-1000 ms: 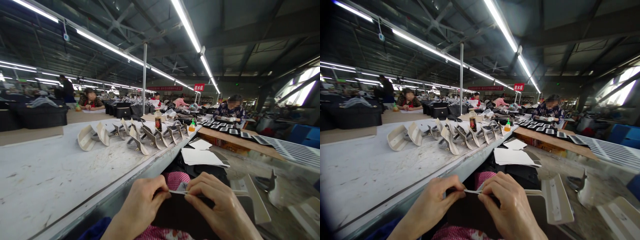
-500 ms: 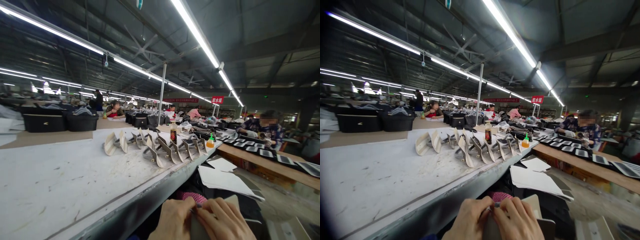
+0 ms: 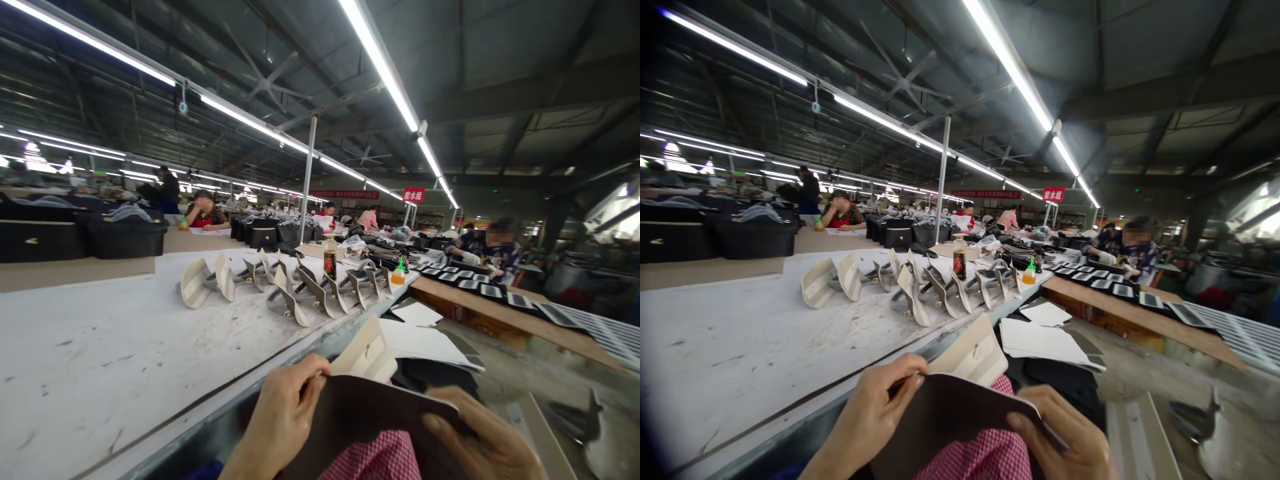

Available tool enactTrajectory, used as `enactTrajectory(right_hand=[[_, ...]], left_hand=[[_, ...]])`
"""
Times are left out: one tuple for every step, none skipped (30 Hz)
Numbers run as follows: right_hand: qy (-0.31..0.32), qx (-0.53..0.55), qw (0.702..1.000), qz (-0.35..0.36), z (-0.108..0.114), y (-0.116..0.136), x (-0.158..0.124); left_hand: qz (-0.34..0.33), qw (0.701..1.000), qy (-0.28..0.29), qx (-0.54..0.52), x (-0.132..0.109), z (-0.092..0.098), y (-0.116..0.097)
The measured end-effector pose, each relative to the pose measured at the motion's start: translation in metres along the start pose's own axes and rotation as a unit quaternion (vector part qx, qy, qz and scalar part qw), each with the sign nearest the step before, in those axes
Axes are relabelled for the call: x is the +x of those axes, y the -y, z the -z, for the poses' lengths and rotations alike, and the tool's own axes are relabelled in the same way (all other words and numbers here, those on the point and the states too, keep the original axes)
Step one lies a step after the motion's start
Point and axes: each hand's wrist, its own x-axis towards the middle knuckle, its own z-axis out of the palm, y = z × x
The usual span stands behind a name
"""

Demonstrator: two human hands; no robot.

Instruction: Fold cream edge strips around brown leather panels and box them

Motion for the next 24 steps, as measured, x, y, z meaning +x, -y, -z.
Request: enactTrajectory(right_hand=[[-0.023,0.011,1.0,-0.016,0.001,-0.002,0.002],[-0.046,0.026,0.998,-0.034,0.001,-0.004,0.004],[-0.063,0.048,0.995,-0.052,0.001,-0.006,0.004],[-0.069,0.08,0.992,-0.072,0.0,-0.007,0.005],[-0.058,0.123,0.986,-0.094,0.0,-0.008,0.004],[-0.035,0.173,0.978,-0.114,0.0,-0.008,0.003],[-0.006,0.22,0.966,-0.137,0.002,-0.006,0.001],[0.013,0.257,0.952,-0.167,0.003,-0.004,-0.002],[0.023,0.288,0.937,-0.197,0.006,-0.002,-0.005],[0.026,0.314,0.923,-0.22,0.008,0.001,-0.009],[0.021,0.333,0.912,-0.237,0.01,0.004,-0.012],[0.009,0.346,0.904,-0.25,0.011,0.005,-0.015],[-0.001,0.355,0.899,-0.257,0.012,0.007,-0.017],[-0.012,0.359,0.897,-0.259,0.013,0.007,-0.018],[-0.021,0.36,0.896,-0.26,0.013,0.007,-0.02],[-0.034,0.356,0.896,-0.263,0.013,0.007,-0.02],[-0.045,0.352,0.896,-0.267,0.012,0.007,-0.021],[-0.054,0.348,0.896,-0.272,0.012,0.007,-0.02],[-0.061,0.345,0.894,-0.279,0.012,0.007,-0.02],[-0.065,0.343,0.893,-0.285,0.012,0.008,-0.019],[-0.067,0.341,0.892,-0.29,0.012,0.008,-0.019],[-0.071,0.34,0.891,-0.293,0.012,0.009,-0.018],[-0.075,0.338,0.891,-0.293,0.011,0.01,-0.017],[-0.08,0.335,0.892,-0.292,0.01,0.01,-0.016]], left_hand=[[-0.014,1.0,-0.003,-0.002,-0.002,0.003,0.0],[-0.033,0.999,-0.007,-0.003,-0.005,0.005,-0.001],[-0.055,0.998,-0.009,-0.005,-0.008,0.007,-0.002],[-0.078,0.997,-0.009,-0.008,-0.01,0.008,-0.004],[-0.097,0.995,-0.004,-0.011,-0.013,0.01,-0.007],[-0.111,0.994,0.002,-0.014,-0.015,0.012,-0.01],[-0.122,0.992,0.008,-0.016,-0.017,0.014,-0.014],[-0.13,0.991,0.013,-0.017,-0.018,0.016,-0.018],[-0.136,0.99,0.018,-0.018,-0.019,0.017,-0.021],[-0.142,0.989,0.021,-0.019,-0.019,0.019,-0.024],[-0.148,0.988,0.021,-0.022,-0.019,0.02,-0.027],[-0.156,0.987,0.016,-0.028,-0.019,0.021,-0.029],[-0.163,0.986,0.008,-0.034,-0.019,0.021,-0.031],[-0.17,0.984,0.001,-0.042,-0.018,0.022,-0.032],[-0.176,0.983,-0.004,-0.049,-0.018,0.021,-0.033],[-0.179,0.982,-0.006,-0.055,-0.018,0.021,-0.033],[-0.179,0.982,-0.004,-0.061,-0.017,0.021,-0.034],[-0.176,0.982,0.002,-0.065,-0.017,0.021,-0.035],[-0.169,0.983,0.01,-0.069,-0.017,0.021,-0.035],[-0.16,0.984,0.013,-0.074,-0.017,0.022,-0.036],[-0.147,0.986,0.014,-0.079,-0.017,0.022,-0.037],[-0.133,0.987,0.015,-0.087,-0.018,0.023,-0.037],[-0.12,0.988,0.015,-0.093,-0.019,0.023,-0.037],[-0.109,0.989,0.011,-0.096,-0.02,0.024,-0.037]])
